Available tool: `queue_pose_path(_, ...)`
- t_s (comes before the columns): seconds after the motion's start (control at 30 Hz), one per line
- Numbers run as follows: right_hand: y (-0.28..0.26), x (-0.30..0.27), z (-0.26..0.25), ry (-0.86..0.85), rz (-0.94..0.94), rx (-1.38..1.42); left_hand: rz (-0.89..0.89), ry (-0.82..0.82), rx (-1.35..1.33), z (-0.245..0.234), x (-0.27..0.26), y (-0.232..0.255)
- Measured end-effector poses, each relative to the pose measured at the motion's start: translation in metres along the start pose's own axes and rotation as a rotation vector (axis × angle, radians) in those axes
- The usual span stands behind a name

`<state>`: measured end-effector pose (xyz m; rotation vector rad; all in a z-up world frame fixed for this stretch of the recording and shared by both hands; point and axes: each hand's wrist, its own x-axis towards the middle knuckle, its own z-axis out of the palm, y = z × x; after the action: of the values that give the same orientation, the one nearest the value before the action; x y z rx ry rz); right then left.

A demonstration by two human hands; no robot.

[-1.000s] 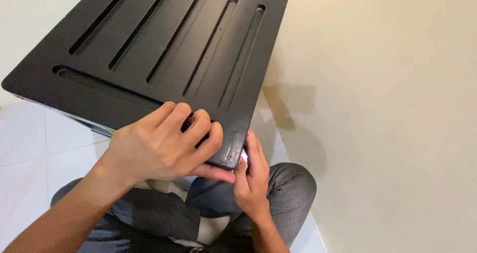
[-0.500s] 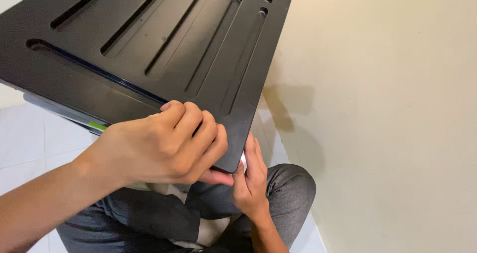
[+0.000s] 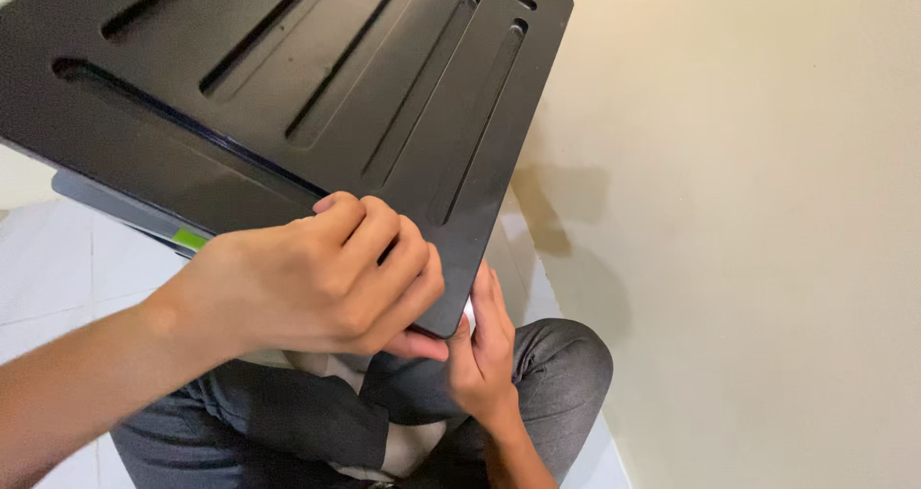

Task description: The person sits on the floor and disassembles a stacked plastic storage unit. They remove the black lid by releasing side latches, then pull out the top gray drawer and set it aside.

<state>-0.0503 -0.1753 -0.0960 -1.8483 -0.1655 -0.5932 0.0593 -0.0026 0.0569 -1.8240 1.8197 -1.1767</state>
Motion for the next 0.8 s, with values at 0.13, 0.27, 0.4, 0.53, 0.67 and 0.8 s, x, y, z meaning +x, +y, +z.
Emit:
queue_pose_path(0.13,0.001,-0.003,-0.006,0.019,0.000,0.015,-0.088,-0.015,-0.074,-0.002,0.008,0.009)
queue_pose_path(0.27,0.003,-0.004,-0.009,0.018,0.004,0.031,-0.161,-0.012,-0.166,-0.002,0.011,0.014)
queue_pose_path(0.4,0.003,-0.004,-0.011,0.014,0.034,0.088,-0.208,-0.032,-0.253,-0.001,0.009,0.016)
queue_pose_path(0.53,0.006,-0.004,-0.020,-0.027,0.106,0.303,-0.283,-0.016,-0.307,0.001,0.009,0.020)
queue_pose_path(0.67,0.012,-0.003,-0.025,-0.070,0.069,0.440,-0.342,-0.012,-0.354,0.003,0.007,0.025)
queue_pose_path(0.8,0.020,-0.001,-0.016,-0.026,0.077,0.429,-0.372,0.001,-0.342,0.003,0.006,0.031)
